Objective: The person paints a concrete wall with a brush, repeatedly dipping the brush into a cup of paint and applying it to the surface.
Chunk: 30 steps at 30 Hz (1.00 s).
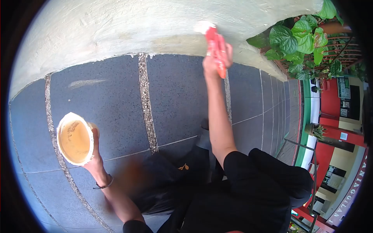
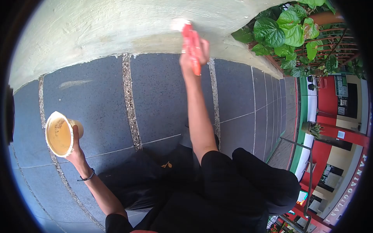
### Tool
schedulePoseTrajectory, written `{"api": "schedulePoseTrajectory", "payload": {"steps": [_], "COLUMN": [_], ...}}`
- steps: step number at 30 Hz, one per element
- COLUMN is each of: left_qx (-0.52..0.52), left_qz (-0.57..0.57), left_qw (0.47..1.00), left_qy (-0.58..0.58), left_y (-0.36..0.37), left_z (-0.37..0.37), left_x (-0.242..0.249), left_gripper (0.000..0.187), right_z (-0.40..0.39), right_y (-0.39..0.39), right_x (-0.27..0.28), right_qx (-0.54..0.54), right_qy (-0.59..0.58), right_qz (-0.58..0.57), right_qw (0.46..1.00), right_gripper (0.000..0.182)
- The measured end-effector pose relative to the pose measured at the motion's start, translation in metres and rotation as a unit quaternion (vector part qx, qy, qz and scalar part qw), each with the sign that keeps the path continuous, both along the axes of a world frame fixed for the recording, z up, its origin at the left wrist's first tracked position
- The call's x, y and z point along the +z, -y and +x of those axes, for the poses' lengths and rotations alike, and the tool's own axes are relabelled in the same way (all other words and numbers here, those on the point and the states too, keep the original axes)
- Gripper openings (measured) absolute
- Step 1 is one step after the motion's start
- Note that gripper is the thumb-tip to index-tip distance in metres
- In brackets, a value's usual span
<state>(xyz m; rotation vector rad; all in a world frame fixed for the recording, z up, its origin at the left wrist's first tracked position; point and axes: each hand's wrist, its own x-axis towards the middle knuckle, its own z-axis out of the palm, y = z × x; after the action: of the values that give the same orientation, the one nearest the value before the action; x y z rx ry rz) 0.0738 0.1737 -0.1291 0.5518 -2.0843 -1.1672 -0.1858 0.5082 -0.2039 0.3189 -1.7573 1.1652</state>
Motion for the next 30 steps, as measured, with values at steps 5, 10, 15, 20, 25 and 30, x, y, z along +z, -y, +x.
{"api": "schedulePoseTrajectory", "payload": {"steps": [5, 10, 15, 20, 25, 30], "left_qx": [-0.041, -0.034, -0.032, -0.048, -0.038, -0.068], "left_qz": [-0.045, -0.046, -0.024, 0.035, 0.029, 0.045], "left_qw": [0.998, 0.998, 0.998, 0.998, 0.999, 0.996], "left_qy": [0.018, 0.018, 0.04, 0.011, -0.003, -0.02], "left_y": [-0.01, -0.01, -0.015, -0.014, -0.01, -0.01], "left_z": [-0.004, -0.012, -0.013, -0.015, -0.009, -0.006], "left_x": [0.002, -0.004, -0.011, 0.01, 0.025, 0.033], "left_gripper": [0.061, 0.078, 0.082, 0.072, 0.058, 0.051], "right_z": [-0.007, 0.011, 0.023, 0.021, 0.009, 0.015], "right_y": [-0.089, 0.036, 0.212, 0.247, 0.093, 0.089], "right_x": [-0.018, -0.033, -0.051, -0.023, -0.019, -0.025], "right_qx": [-0.205, -0.149, 0.073, 0.172, -0.015, -0.082], "right_qy": [-0.006, 0.035, -0.037, -0.093, -0.045, -0.037], "right_qz": [0.004, 0.093, 0.059, 0.077, 0.063, 0.013], "right_qw": [0.979, 0.984, 0.995, 0.978, 0.997, 0.996], "right_gripper": [0.033, 0.039, 0.036, 0.035, 0.026, 0.022]}}
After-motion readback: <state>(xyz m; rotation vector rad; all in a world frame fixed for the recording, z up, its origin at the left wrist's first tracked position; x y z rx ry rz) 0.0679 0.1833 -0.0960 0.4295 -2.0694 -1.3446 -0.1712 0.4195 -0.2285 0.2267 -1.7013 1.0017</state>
